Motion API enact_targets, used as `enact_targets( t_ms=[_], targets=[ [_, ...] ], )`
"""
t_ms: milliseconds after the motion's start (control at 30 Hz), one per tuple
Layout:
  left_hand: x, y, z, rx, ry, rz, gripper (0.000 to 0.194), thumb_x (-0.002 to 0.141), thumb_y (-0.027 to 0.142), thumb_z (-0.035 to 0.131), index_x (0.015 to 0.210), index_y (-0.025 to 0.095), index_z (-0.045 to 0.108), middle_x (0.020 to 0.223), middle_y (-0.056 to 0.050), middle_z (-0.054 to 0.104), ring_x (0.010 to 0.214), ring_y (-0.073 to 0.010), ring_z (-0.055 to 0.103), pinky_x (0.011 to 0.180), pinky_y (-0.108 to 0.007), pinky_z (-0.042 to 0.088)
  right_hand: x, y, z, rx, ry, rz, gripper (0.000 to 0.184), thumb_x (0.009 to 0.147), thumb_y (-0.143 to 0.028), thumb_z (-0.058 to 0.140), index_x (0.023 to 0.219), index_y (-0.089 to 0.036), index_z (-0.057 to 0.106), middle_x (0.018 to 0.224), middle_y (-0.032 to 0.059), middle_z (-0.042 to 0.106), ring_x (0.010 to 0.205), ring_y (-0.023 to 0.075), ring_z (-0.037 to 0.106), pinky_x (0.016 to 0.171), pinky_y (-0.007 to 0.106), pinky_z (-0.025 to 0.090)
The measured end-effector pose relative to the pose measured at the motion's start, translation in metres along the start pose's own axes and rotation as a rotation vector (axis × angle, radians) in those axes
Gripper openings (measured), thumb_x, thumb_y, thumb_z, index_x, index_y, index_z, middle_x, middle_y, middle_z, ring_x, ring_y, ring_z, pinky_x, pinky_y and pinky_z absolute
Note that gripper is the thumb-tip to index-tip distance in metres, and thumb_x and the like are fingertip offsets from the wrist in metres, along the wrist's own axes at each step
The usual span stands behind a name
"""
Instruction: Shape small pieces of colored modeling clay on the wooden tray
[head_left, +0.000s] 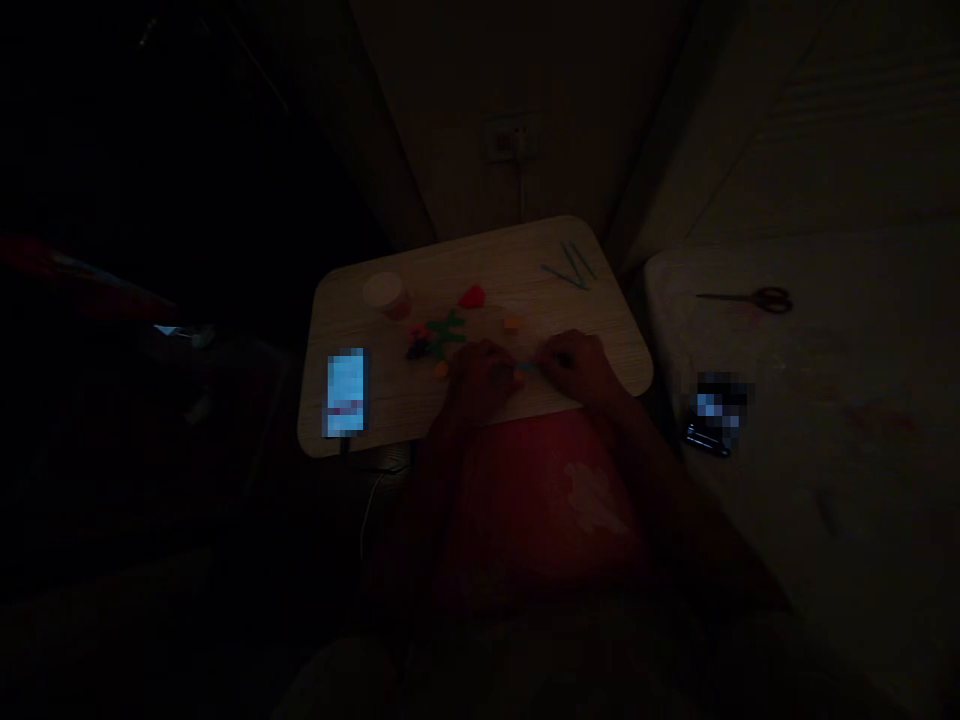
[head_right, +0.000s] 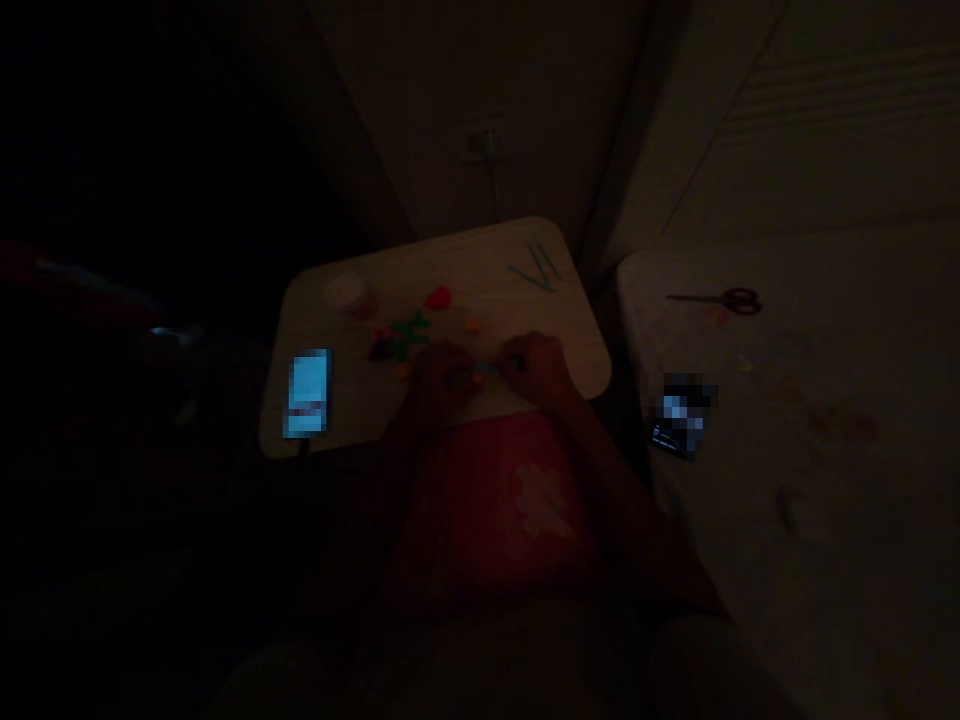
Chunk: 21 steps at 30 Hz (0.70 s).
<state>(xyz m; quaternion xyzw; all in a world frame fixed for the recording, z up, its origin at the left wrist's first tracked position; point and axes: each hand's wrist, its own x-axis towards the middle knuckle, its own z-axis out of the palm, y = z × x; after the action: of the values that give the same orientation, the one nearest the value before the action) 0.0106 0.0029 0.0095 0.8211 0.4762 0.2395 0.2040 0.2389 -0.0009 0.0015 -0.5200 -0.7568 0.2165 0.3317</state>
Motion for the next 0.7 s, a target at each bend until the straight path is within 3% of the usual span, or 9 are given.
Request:
enact_targets(
  t_ms=[133, 267, 467, 600, 700],
  targets=[
    [0.001, 0.001, 0.003, 0.026, 0.026, -0.034, 0.028, 0.081, 0.037, 0.088, 0.100, 0.022, 0.074, 0.113, -0.006, 0.070, 0.113, -0.0276, 0.063, 0.106, -0.044, 0.047, 0.000, -0.002, 0.000, -0.038, 0.009, 0.030, 0.028, 0.095, -0.037, 0.064, 0.076, -0.020, 0.076, 0.082, 0.0070, 0.076, 0.080, 0.0228, 0.064, 0.080, 0.037, 0.041],
    [-0.002, 0.001, 0.002, 0.049, 0.001, 0.004, 0.039, 0.080, 0.040, 0.088, 0.113, 0.025, 0.074, 0.121, -0.007, 0.069, 0.118, -0.0292, 0.061, 0.110, -0.047, 0.044, -0.001, -0.003, 0.000, -0.044, 0.022, 0.042, 0.027, 0.094, -0.035, 0.063, 0.076, -0.020, 0.076, 0.080, 0.0067, 0.075, 0.079, 0.0228, 0.063, 0.079, 0.037, 0.041],
    [-0.002, 0.000, -0.001, 0.019, -0.021, 0.012, 0.019, 0.087, 0.033, 0.081, 0.104, 0.025, 0.078, 0.120, -0.006, 0.070, 0.118, -0.0279, 0.062, 0.110, -0.047, 0.044, -0.008, 0.000, -0.003, -0.027, 0.025, -0.014, 0.022, 0.095, -0.034, 0.065, 0.082, -0.021, 0.076, 0.088, 0.0079, 0.077, 0.086, 0.0252, 0.064, 0.085, 0.039, 0.042],
    [0.000, 0.001, -0.002, -0.002, -0.017, -0.006, 0.021, 0.083, 0.036, 0.086, 0.098, 0.025, 0.078, 0.117, -0.005, 0.070, 0.116, -0.0270, 0.062, 0.108, -0.045, 0.045, -0.017, 0.002, -0.008, -0.050, -0.015, -0.080, 0.019, 0.098, -0.032, 0.064, 0.089, -0.022, 0.077, 0.093, 0.0089, 0.077, 0.092, 0.0274, 0.064, 0.089, 0.042, 0.042],
    [-0.002, 0.001, -0.003, -0.005, -0.025, 0.013, 0.029, 0.081, 0.036, 0.088, 0.105, 0.025, 0.078, 0.120, -0.006, 0.069, 0.119, -0.0275, 0.062, 0.111, -0.045, 0.044, -0.023, 0.005, -0.011, -0.058, -0.082, -0.155, 0.018, 0.099, -0.030, 0.064, 0.095, -0.021, 0.078, 0.097, 0.0108, 0.078, 0.093, 0.0283, 0.065, 0.089, 0.043, 0.044]
  ],
)
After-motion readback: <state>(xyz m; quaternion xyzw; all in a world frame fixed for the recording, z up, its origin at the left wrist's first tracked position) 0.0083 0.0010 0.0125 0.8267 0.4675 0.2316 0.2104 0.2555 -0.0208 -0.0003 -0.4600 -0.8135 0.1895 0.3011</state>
